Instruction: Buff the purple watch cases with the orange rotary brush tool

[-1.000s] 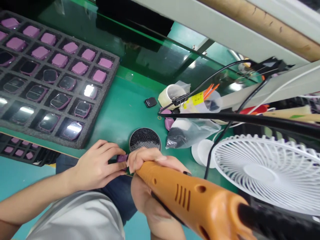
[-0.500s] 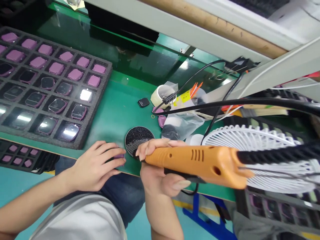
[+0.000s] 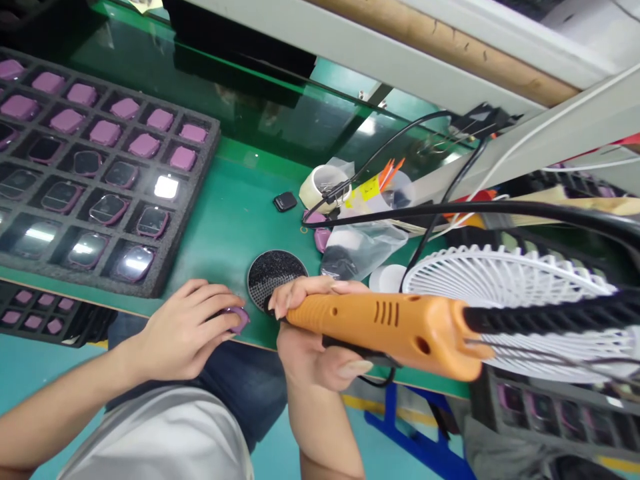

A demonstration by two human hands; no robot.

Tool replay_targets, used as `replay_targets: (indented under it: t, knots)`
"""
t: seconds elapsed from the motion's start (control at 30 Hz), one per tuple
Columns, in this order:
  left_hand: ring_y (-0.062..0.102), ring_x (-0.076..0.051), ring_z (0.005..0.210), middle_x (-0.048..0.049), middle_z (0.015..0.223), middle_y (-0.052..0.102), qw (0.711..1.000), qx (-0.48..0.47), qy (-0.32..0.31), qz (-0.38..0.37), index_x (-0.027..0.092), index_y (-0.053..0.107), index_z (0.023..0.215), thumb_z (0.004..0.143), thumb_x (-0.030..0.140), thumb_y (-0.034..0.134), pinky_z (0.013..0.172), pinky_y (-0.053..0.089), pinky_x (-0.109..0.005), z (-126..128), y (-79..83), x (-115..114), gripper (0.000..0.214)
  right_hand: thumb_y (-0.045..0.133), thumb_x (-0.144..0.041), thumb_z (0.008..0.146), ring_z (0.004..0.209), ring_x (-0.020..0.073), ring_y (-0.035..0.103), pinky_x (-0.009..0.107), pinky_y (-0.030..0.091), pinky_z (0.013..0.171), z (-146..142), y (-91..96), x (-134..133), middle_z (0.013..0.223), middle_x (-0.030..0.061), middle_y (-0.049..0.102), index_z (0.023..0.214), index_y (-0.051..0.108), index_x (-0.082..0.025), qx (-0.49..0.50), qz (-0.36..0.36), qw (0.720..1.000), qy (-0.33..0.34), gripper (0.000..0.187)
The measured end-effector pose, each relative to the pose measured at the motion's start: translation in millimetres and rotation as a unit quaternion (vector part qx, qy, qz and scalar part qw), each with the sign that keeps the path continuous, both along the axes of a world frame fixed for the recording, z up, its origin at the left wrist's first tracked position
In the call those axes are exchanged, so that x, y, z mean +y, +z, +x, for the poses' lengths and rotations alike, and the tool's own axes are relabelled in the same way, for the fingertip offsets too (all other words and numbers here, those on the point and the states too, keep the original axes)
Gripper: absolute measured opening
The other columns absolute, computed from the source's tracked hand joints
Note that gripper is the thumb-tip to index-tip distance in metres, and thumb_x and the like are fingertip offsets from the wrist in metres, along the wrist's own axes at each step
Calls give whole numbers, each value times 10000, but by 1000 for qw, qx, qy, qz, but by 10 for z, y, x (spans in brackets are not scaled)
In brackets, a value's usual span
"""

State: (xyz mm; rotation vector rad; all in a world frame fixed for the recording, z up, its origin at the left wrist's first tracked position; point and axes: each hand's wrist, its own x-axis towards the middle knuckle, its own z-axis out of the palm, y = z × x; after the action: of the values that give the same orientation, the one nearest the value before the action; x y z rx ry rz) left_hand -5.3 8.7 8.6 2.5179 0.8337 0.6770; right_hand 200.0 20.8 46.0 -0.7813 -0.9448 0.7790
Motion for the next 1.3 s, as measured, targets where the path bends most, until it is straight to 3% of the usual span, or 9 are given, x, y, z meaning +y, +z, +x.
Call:
replay_targets:
  t: [0.4, 0.53, 0.7, 1.03, 1.2, 1.3]
  knots:
    - [664, -284, 1228, -77, 1299, 762, 999, 0, 18, 47, 264, 761, 1286, 1061, 230, 693, 1008, 479, -483, 12, -97, -26, 238, 654, -783, 938, 503, 162, 497, 325, 488, 473, 7, -2, 4, 780, -38, 681, 1199, 720, -350, -1, 8, 1000, 14, 510]
    - [666, -278, 1154, -85, 1260, 759, 999, -6, 14, 52, 269, 761, 1277, 1040, 166, 665, 982, 478, -481, 9, -104, -26, 275, 682, -770, 940, 581, 188, 537, 359, 514, 524, -16, 219, -126, 818, -25, 686, 1209, 732, -349, -13, -6, 1000, -6, 502]
    - [666, -263, 1091, -82, 1195, 752, 997, -9, 33, 63, 271, 764, 1263, 1079, 290, 700, 948, 484, -464, 34, -109, -21, 195, 772, -730, 913, 643, 213, 570, 417, 557, 607, -89, 468, -298, 814, -20, 680, 1149, 736, -361, -21, -96, 995, -5, 439]
    - [665, -263, 1077, -76, 1170, 755, 998, -10, 32, 58, 274, 768, 1237, 1097, 325, 684, 937, 478, -466, 40, -81, -20, 171, 621, -738, 999, 611, 197, 591, 404, 565, 571, -126, 200, -253, 838, -32, 668, 1212, 673, -348, -32, -41, 998, 39, 447]
    - [664, -265, 1080, -71, 1167, 757, 998, -15, 31, 55, 271, 763, 1234, 1104, 326, 676, 944, 473, -468, 40, -80, -24, 166, 471, -818, 1023, 606, 187, 590, 386, 554, 560, -165, 153, -221, 828, -26, 669, 1220, 660, -322, -19, -24, 999, 43, 566]
    - [662, -269, 1086, -70, 1170, 757, 998, -15, 31, 54, 268, 766, 1224, 1099, 327, 683, 950, 473, -472, 41, -82, -25, 161, 533, -780, 1025, 600, 183, 591, 378, 552, 554, -178, 163, -222, 824, -25, 675, 1202, 671, -317, -18, -25, 999, 44, 514]
